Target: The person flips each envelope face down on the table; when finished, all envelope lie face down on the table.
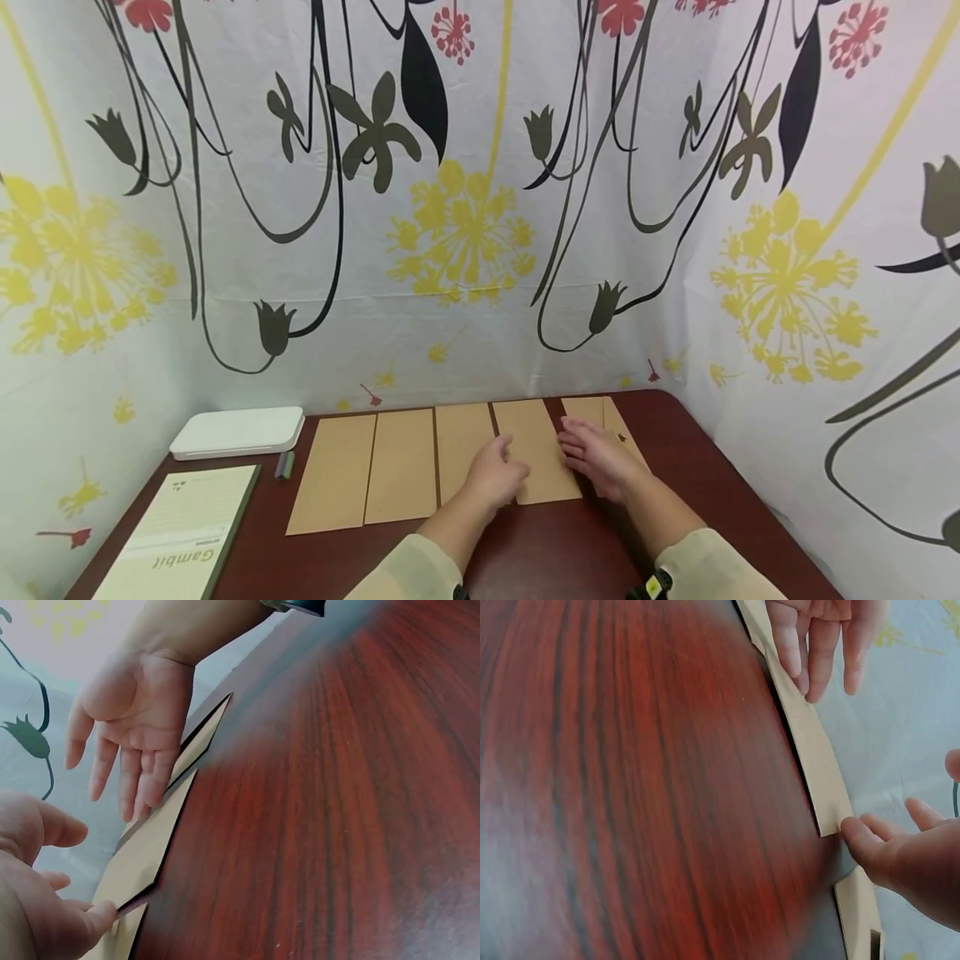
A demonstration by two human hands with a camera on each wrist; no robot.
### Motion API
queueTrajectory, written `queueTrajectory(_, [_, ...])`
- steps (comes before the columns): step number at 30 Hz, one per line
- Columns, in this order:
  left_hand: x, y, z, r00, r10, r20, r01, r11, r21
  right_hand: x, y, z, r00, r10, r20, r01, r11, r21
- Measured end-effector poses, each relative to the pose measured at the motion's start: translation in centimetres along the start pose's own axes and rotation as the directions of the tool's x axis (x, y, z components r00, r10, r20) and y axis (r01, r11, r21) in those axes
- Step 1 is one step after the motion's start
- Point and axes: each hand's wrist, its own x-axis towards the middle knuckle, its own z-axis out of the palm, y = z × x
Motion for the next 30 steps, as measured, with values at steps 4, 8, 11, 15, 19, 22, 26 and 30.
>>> queueTrajectory(4, [-0.2,0.2,0.9,0.999,0.045,-0.004,-0.045,0.997,-0.057,-0.7,-0.2,-1.8,0.998,-0.015,-0.060,0.013,0.999,-0.034])
queueTrajectory(8, [-0.6,0.4,2.2,0.997,0.049,0.055,-0.038,0.982,-0.184,-1.7,-0.4,-4.5,0.994,-0.015,-0.108,0.008,0.998,-0.059])
queueTrajectory(11, [-0.9,0.8,3.6,0.994,0.035,0.105,-0.011,0.975,-0.223,-2.3,-0.5,-6.5,0.991,-0.011,-0.132,0.002,0.998,-0.069])
queueTrajectory(15, [-1.0,1.5,5.7,0.992,0.024,0.126,0.009,0.966,-0.258,-2.7,-0.5,-8.9,0.990,-0.018,-0.141,-0.001,0.991,-0.131])
queueTrajectory(19, [-0.9,2.2,8.1,0.993,0.000,0.116,0.034,0.957,-0.289,-3.1,-0.2,-10.7,0.990,-0.006,-0.142,-0.023,0.979,-0.204])
queueTrajectory(22, [-1.0,2.6,9.5,0.994,-0.028,0.109,0.058,0.957,-0.283,-3.3,0.0,-11.7,0.989,0.010,-0.146,-0.041,0.977,-0.210])
queueTrajectory(26, [-1.2,3.0,10.4,0.994,-0.052,0.097,0.076,0.964,-0.257,-3.5,0.3,-12.4,0.988,0.035,-0.152,-0.064,0.980,-0.191])
queueTrajectory(30, [-1.2,3.2,10.6,0.992,-0.045,0.114,0.072,0.967,-0.246,-3.8,0.5,-12.6,0.986,0.064,-0.153,-0.093,0.977,-0.191])
